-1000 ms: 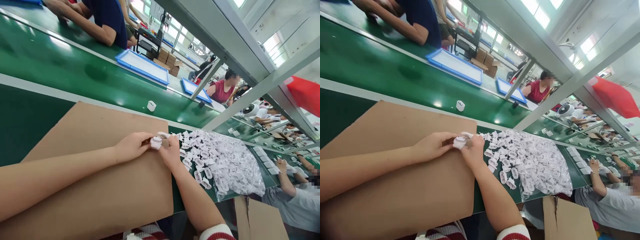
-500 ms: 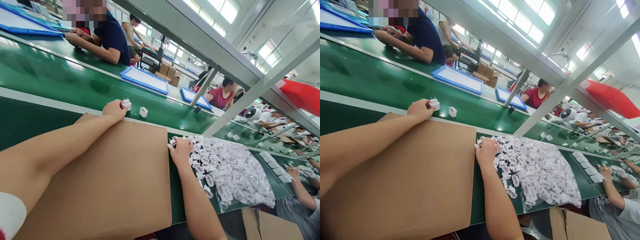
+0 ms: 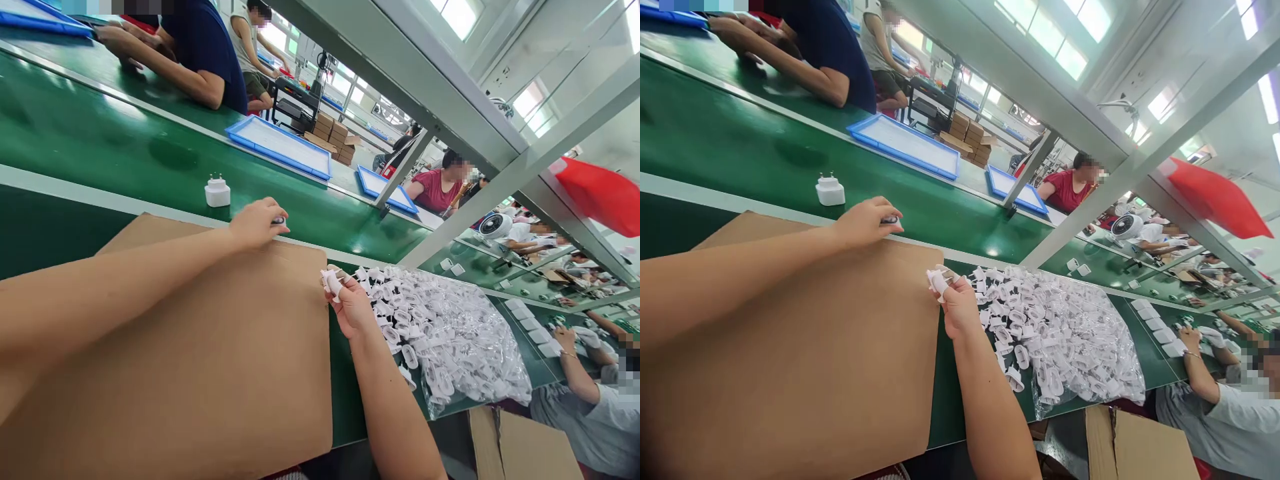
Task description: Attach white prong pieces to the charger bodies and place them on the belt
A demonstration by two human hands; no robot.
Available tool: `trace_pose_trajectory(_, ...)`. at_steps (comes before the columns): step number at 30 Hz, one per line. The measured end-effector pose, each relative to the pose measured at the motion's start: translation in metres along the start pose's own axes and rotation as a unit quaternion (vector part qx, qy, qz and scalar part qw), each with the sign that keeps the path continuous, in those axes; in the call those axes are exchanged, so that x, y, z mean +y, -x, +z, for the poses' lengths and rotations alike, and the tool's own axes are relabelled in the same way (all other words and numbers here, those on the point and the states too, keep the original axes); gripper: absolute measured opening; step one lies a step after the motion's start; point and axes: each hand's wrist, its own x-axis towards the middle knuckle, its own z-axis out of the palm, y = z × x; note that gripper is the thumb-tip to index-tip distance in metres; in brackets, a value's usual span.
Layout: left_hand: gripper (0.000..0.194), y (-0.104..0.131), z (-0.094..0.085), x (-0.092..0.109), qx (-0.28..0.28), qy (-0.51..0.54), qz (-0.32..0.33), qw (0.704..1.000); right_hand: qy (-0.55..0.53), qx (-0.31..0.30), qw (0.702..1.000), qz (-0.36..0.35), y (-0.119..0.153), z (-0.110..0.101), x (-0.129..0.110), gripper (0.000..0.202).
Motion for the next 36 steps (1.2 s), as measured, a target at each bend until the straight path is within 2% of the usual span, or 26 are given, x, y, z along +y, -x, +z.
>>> trace_pose_trajectory(4,0.038,0.064,0.012,0.054,-0.084,0.066,0.123,0.987,0.052,0.037,0.997,-0.040,0.003,0.004,-0.001,0.036)
trace_pose_trajectory(7,0.040,0.101,0.020,0.079,-0.104,0.122,0.118,0.980,0.062,0.044,0.995,-0.059,0.006,0.003,-0.004,0.038)
trace_pose_trajectory(10,0.057,0.114,0.023,0.082,-0.119,0.198,0.038,0.972,0.068,0.043,0.995,-0.062,0.008,-0.002,-0.008,0.040)
trace_pose_trajectory(12,0.052,0.114,0.023,0.078,-0.145,0.250,-0.006,0.957,0.108,0.018,0.993,-0.050,0.008,-0.006,-0.010,0.040)
trace_pose_trajectory(15,0.039,0.113,0.026,0.073,-0.159,0.289,-0.015,0.944,0.178,-0.024,0.981,-0.068,0.010,-0.007,-0.010,0.041)
trace_pose_trajectory(17,0.040,0.113,0.028,0.074,-0.150,0.300,-0.004,0.942,0.264,-0.009,0.953,-0.151,0.014,-0.004,-0.007,0.033)
trace_pose_trajectory(20,0.039,0.113,0.029,0.076,-0.143,0.315,-0.006,0.938,0.425,-0.005,0.854,-0.301,0.021,0.004,-0.003,0.014)
trace_pose_trajectory(22,0.035,0.113,0.028,0.076,-0.149,0.324,-0.010,0.934,0.487,-0.037,0.796,-0.358,0.024,0.009,-0.001,0.015)
trace_pose_trajectory(24,0.033,0.113,0.027,0.075,-0.156,0.330,-0.011,0.931,0.524,-0.064,0.759,-0.380,0.026,0.013,0.000,0.024)
trace_pose_trajectory(27,0.031,0.112,0.027,0.073,-0.158,0.337,-0.012,0.928,0.555,-0.086,0.737,-0.376,0.024,0.015,0.000,0.032)
trace_pose_trajectory(32,0.031,0.112,0.030,0.073,-0.156,0.345,-0.023,0.925,0.572,-0.096,0.735,-0.351,0.020,0.016,-0.001,0.034)
trace_pose_trajectory(36,0.031,0.113,0.033,0.073,-0.150,0.339,-0.036,0.928,0.620,-0.081,0.689,-0.366,0.018,0.017,-0.001,0.028)
